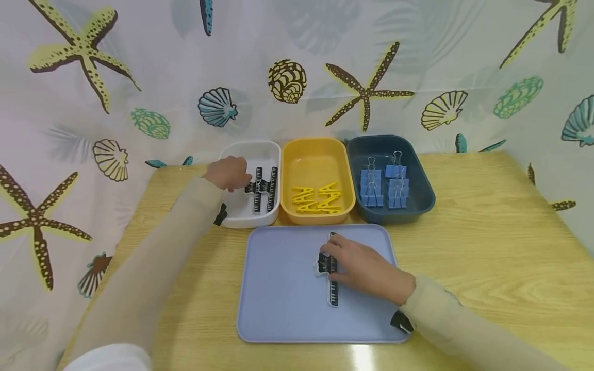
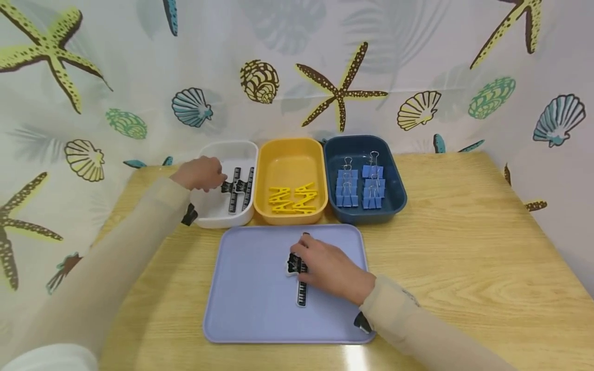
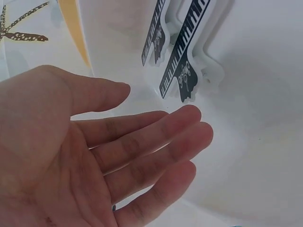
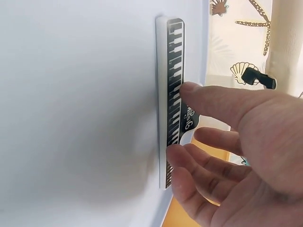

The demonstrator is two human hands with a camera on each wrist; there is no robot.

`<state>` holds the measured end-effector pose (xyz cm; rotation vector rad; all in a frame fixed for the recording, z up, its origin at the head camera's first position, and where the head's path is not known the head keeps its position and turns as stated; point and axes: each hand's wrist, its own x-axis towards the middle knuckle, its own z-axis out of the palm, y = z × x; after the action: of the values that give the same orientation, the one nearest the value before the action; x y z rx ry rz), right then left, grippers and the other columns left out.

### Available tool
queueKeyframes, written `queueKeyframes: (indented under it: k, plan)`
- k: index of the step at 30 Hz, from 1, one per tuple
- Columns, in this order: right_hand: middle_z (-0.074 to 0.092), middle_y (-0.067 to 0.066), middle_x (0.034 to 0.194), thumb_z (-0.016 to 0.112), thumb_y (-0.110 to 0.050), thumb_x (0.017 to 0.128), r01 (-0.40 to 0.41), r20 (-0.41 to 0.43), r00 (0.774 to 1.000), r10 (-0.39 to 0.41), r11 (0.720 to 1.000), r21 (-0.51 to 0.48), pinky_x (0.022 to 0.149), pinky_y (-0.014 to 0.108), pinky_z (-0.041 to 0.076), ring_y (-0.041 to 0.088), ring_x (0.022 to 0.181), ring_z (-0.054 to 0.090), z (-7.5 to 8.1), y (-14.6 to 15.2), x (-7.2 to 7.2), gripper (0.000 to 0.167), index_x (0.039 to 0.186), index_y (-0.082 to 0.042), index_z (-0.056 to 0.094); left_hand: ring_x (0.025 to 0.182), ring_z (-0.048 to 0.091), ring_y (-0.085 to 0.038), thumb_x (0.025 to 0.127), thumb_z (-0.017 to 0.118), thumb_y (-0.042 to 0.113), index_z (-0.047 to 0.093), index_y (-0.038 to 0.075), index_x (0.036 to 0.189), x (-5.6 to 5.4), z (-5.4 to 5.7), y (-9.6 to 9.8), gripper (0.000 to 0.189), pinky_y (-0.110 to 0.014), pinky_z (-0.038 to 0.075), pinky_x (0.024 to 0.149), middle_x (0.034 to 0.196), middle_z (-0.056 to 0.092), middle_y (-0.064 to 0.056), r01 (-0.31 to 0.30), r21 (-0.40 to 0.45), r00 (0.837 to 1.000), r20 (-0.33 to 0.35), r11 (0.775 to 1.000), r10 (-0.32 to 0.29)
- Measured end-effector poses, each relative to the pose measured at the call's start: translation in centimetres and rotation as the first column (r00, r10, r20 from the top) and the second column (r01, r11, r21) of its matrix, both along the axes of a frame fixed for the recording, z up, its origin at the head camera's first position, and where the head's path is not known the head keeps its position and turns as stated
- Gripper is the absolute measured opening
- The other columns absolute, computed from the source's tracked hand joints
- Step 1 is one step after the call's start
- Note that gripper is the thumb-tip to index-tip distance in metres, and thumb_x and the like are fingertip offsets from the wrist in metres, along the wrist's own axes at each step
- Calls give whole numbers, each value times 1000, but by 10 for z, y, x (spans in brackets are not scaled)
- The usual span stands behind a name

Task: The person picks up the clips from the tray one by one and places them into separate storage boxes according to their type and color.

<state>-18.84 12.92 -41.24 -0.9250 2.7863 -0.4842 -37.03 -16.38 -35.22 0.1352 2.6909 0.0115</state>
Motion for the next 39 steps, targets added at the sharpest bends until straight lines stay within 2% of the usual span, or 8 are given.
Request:
queueKeyframes:
  k: [5, 11, 16, 21, 29, 39]
  plan:
    - [59, 6, 117, 80, -24, 78, 9, -11, 1000, -9, 1000, -5, 81, 34, 56, 13, 94, 62, -2, 3, 1, 47, 120, -12, 62, 77, 61, -23, 99, 45, 31, 61, 4, 109, 1, 0, -1, 33, -35, 47, 64, 91, 67, -10, 37, 0, 999, -16, 999, -37]
    - [60, 5, 114, 81, -25, 77, -7, -29, 1000, 7, 1000, 1, 81, 33, 56, 13, 94, 63, -2, 6, 2, 47, 119, -11, 63, 77, 57, -23, 98, 46, 30, 62, 3, 103, 14, 5, -1, 31, -36, 47, 65, 92, 64, -10, 93, 15, 993, -75, 996, -91]
    - [60, 4, 111, 81, -24, 77, -7, -51, 999, 6, 1000, -12, 80, 32, 56, 12, 93, 62, -2, 10, 2, 48, 119, -10, 63, 69, 55, -21, 97, 46, 28, 63, 4, 91, 22, 10, 1, 30, -33, 44, 59, 79, 60, -8, 128, 23, 986, -113, 992, -125]
    - [61, 3, 111, 81, -22, 77, 6, -40, 999, -7, 1000, -21, 82, 33, 56, 13, 94, 63, -3, 14, 2, 47, 119, -10, 63, 65, 54, -21, 97, 46, 27, 63, 5, 86, 31, 13, 4, 30, -31, 41, 55, 73, 56, -6, 154, 45, 982, -119, 987, -147]
    - [61, 2, 115, 79, -24, 78, 58, 1, 998, -58, 998, -9, 87, 33, 55, 13, 99, 62, -2, 20, -1, 48, 122, -13, 63, 65, 53, -20, 98, 46, 30, 61, 7, 85, 44, 20, 10, 30, -29, 39, 54, 73, 56, -4, 169, 51, 977, -137, 984, -161]
    - [62, 4, 117, 79, -26, 79, 63, -13, 998, -63, 998, -8, 90, 37, 54, 18, 104, 63, -2, 29, -5, 47, 121, -10, 63, 58, 49, -17, 97, 48, 32, 55, 11, 74, 60, 27, 14, 31, -27, 35, 49, 63, 48, 1, 206, 73, 971, -139, 976, -194]
